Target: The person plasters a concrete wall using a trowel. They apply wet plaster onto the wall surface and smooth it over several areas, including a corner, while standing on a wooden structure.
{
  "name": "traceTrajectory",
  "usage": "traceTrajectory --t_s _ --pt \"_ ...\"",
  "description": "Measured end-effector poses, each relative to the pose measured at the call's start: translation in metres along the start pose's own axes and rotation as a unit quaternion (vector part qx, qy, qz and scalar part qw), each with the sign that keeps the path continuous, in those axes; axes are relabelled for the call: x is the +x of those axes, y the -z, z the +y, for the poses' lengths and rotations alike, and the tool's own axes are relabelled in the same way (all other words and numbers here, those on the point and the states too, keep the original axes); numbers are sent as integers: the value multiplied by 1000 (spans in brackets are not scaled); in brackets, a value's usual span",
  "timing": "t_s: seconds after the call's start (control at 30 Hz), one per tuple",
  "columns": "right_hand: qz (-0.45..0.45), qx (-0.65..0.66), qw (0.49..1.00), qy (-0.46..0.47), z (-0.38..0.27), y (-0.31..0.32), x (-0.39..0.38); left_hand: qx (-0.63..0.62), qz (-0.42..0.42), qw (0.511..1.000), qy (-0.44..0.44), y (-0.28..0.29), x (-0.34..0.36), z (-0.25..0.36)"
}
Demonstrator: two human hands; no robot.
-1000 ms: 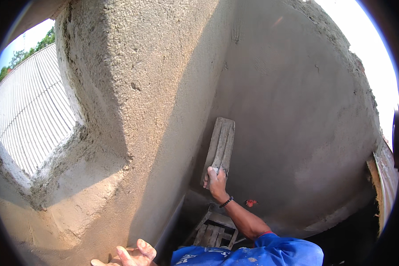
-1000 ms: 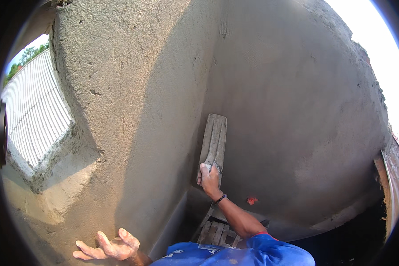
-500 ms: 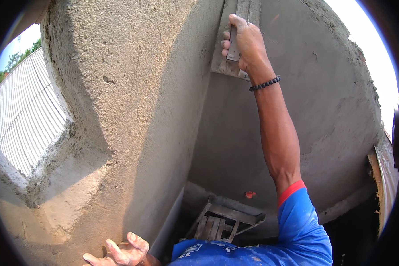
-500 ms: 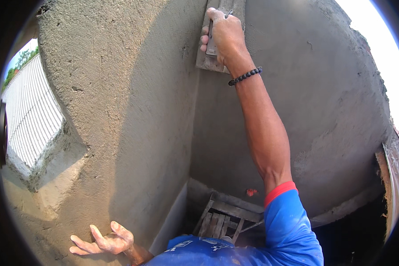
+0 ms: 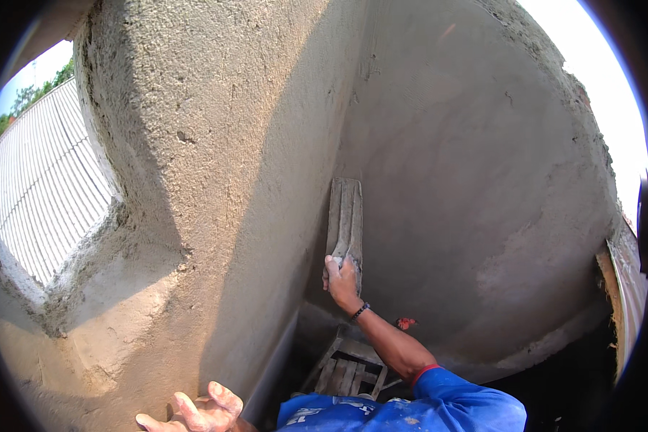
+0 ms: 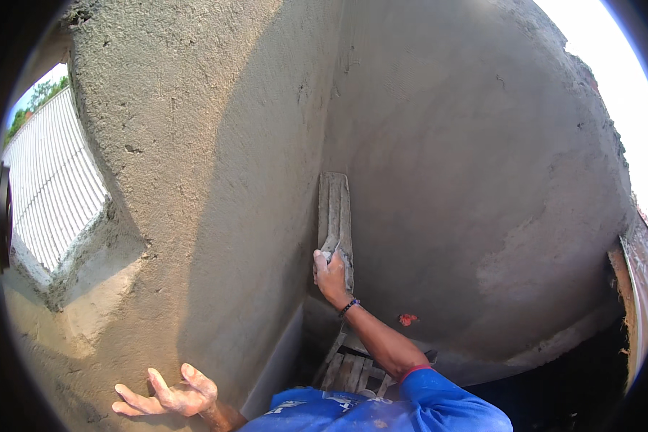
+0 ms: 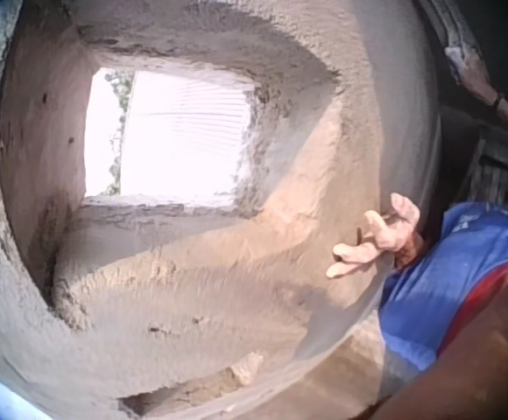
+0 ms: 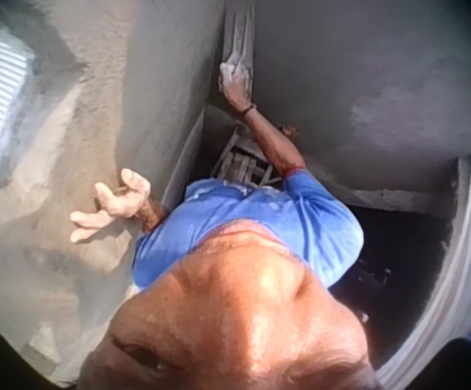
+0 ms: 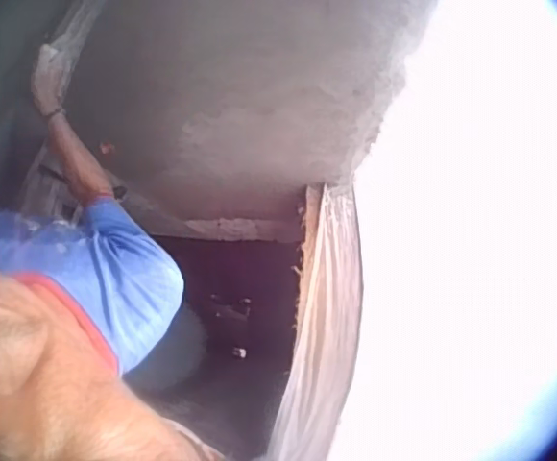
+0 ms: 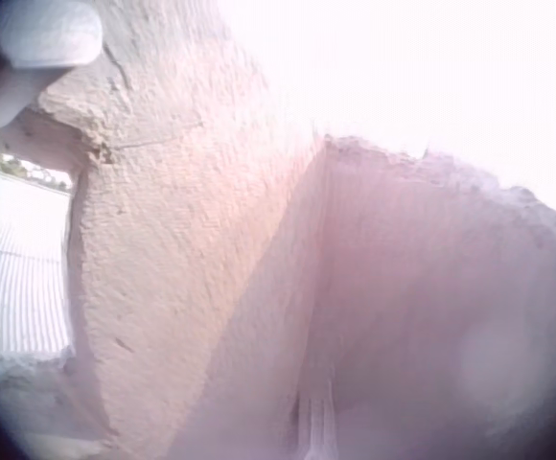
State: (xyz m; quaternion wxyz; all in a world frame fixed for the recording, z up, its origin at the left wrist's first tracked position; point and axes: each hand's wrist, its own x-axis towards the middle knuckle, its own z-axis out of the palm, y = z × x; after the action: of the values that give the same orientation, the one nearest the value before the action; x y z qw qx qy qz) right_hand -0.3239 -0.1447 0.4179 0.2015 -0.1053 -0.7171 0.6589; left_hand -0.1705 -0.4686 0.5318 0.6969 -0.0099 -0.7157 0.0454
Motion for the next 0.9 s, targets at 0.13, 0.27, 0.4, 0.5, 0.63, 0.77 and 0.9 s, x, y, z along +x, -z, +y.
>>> traceTrajectory --t_s 0.13,0.27,0.4,0.5,0.63,0.77,0.9 --pt "49 51 990 124 -73 3 -3 13 2 1000 3 3 1 -3" --pt "60 47 974 211 -177 5 42 4 -2 1000 1 2 1 0" --pt "72 30 969 234 -232 -14 66 1 -7 1000 8 3 4 2" --pt "73 16 968 238 -250 -25 79 -1 -9 1000 4 4 6 2" --pt "70 -12 972 223 -260 -32 100 9 -14 1000 14 5 3 4" --pt "124 -78 942 303 -246 -28 125 -2 1 1000 19 2 5 6" --pt "95 54 967 229 -251 -9 93 17 5 1000 19 0 -4 -3"
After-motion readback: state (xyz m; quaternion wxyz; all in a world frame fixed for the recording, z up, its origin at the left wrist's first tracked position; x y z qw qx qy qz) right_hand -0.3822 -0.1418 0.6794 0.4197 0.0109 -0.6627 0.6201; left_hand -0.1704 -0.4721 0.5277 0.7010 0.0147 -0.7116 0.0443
